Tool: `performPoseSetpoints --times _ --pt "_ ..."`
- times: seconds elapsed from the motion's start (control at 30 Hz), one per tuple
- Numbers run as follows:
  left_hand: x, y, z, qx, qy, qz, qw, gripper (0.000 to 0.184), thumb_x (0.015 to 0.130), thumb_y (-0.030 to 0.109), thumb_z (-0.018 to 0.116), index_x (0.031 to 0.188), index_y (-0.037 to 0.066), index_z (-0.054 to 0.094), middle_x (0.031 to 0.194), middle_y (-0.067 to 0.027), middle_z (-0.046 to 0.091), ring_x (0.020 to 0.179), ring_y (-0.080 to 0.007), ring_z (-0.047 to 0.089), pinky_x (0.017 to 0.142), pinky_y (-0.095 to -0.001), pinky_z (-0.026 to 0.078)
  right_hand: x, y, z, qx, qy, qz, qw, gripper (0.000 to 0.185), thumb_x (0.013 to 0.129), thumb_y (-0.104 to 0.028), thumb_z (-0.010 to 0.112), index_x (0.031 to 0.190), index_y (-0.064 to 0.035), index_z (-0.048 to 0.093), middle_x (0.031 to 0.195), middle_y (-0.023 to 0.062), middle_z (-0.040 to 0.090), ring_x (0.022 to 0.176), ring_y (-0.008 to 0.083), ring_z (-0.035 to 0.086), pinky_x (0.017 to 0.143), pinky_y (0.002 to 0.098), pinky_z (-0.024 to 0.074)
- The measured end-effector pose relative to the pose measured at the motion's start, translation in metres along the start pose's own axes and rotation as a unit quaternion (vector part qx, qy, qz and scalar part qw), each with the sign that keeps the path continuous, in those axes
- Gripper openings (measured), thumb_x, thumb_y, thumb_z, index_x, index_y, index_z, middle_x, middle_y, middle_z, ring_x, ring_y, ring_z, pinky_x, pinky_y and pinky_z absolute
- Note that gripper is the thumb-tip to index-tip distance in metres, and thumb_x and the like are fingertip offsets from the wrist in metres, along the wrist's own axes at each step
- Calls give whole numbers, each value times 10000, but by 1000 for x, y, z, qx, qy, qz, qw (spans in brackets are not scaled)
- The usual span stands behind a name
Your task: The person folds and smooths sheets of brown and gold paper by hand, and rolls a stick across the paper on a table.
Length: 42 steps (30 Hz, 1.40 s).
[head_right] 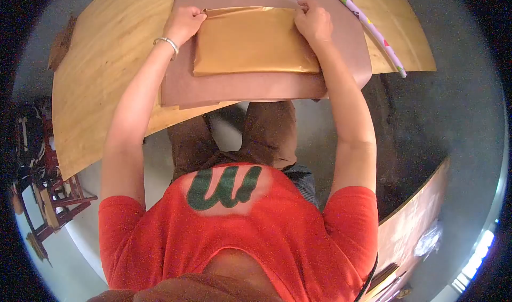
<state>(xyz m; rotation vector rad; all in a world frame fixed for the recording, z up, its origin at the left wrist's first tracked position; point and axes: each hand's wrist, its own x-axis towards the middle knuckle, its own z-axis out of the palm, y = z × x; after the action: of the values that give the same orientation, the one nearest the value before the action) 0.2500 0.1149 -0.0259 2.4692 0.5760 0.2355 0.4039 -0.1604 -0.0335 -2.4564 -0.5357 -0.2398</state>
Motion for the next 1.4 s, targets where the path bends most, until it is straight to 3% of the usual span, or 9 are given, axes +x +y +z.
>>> performPoseSetpoints --times 0.17,0.3,0.37,0.5,0.57,0.77,1.17,1.3,1.4 --pt "-21 12 5 130 74 21 989 284 863 307 612 1032 79 610 886 -85 693 830 -350 637 711 -442 493 -10 -9 4 -44 39 -46 997 283 847 -227 536 1085 -115 641 994 129 683 961 332 633 853 435 493" --pt "-22 12 9 118 127 34 984 257 854 287 615 1037 109 579 841 -160 679 839 -344 653 705 -465 500 -13 -7 6 -32 65 -90 993 258 860 -202 518 1068 -103 634 1022 129 671 961 332 629 846 442 494" --pt "-21 13 9 145 98 19 984 308 844 281 645 1088 123 545 926 -68 682 867 -334 638 723 -471 489 -13 -8 6 -51 64 -98 992 254 861 -181 511 1068 -99 634 1052 138 659 972 324 625 844 442 497" --pt "-18 12 2 151 104 49 982 262 820 248 659 1017 107 562 936 -82 672 901 -316 632 758 -452 482 -12 -7 8 -59 60 -100 991 256 861 -172 507 1074 -97 629 1066 133 653 996 315 615 844 441 499" --pt "-14 8 0 249 125 198 940 205 799 154 641 986 92 583 958 -74 651 953 -290 610 789 -423 475 -12 -7 10 -74 76 -123 987 268 847 -169 516 1082 -98 625 1075 128 641 999 318 609 841 440 501" --pt "-7 2 7 210 124 452 858 125 787 34 518 880 66 597 912 -78 573 910 -268 574 803 -375 471 -9 0 16 -96 90 -141 981 277 820 -164 529 1071 -95 624 1063 126 617 975 328 608 820 453 505" --pt "-4 9 8 245 -65 350 902 205 868 135 518 1024 18 580 1062 -116 579 991 -312 574 829 -407 497 -7 2 19 -132 69 -135 979 273 829 -201 503 1039 -88 633 1054 145 615 997 342 587 855 453 486" --pt "-21 18 9 194 -64 305 930 267 905 263 528 1013 23 574 1035 -147 567 997 -324 563 853 -423 478 -9 -3 13 -110 61 -151 980 286 830 -198 502 1056 -84 634 1066 156 611 1006 336 586 856 455 484" --pt "-28 11 13 206 16 369 906 320 909 323 532 1030 30 568 1039 -164 554 1018 -332 543 885 -416 457 -3 5 11 -94 38 -154 983 313 836 -215 503 1088 -80 631 1069 164 611 1021 331 584 863 444 480"
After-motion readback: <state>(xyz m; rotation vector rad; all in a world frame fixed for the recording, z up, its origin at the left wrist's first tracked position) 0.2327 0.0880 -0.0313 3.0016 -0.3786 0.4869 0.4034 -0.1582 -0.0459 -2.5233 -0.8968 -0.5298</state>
